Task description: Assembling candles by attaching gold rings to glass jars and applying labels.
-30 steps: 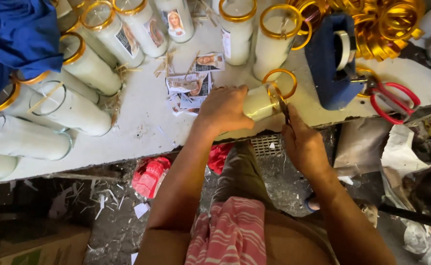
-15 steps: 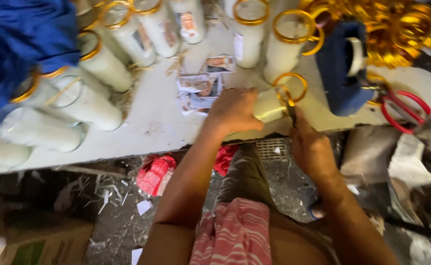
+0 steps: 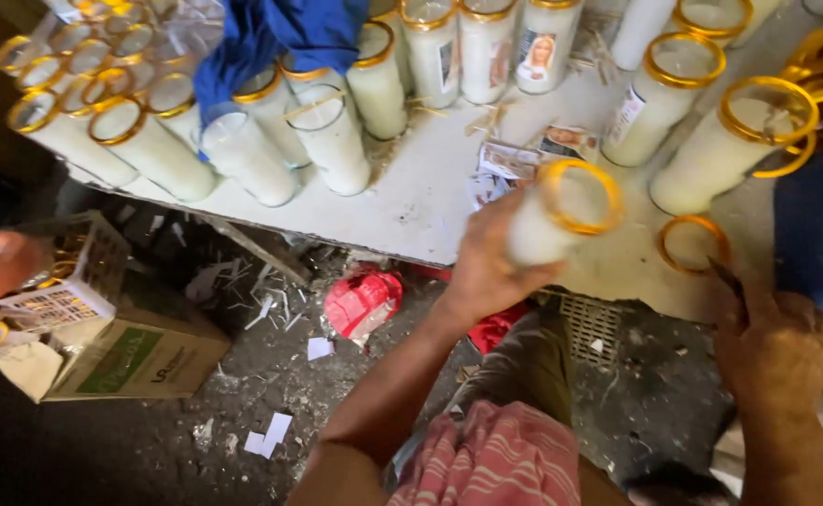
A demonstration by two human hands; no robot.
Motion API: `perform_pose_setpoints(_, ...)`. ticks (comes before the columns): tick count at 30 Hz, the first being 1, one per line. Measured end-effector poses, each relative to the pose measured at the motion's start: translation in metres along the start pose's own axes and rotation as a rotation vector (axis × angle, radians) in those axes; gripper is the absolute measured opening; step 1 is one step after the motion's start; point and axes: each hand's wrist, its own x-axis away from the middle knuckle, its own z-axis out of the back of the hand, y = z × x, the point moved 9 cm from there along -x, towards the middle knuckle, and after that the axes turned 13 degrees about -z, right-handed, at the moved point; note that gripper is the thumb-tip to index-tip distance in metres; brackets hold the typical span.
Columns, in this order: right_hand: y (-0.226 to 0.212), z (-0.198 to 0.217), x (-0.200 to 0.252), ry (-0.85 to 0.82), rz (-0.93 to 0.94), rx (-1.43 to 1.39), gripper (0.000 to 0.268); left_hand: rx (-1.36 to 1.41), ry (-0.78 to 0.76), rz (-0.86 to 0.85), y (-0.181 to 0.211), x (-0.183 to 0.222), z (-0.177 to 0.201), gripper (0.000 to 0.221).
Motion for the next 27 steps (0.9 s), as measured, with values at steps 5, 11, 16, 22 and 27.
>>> perform_pose_setpoints(5, -0.026, 0.01, -0.016, 0.153, 0.118, -0.071, 0.029, -0.214, 0.239, 0.151, -0.035, 0.032, 0.07, 0.093)
perform_pose_setpoints(11, -0.039, 0.006, -0.019, 0.174, 0.149, -0.209, 0.031, -0.09, 0.402, 0.322, -0.109, 0.033, 0.118, 0.088)
perform_pose_setpoints(16, -0.035, 0.005, -0.017, 0.219, 0.191, -0.197, 0.026, -0.006, 0.43, 0.421, -0.151, 0.028, 0.117, 0.101)
perform_pose_setpoints(22, -0.034, 0.007, -0.021, 0.168, 0.098, -0.111, 0.034, -0.558, 0.21, 0.347, -0.134, 0.012, 0.119, 0.107)
perform_pose_setpoints(27, -0.058, 0.036, -0.036, 0.016, 0.035, -0.202, 0.048, -0.798, 0.622, -0.032, -0.051, 0.02, 0.161, 0.065)
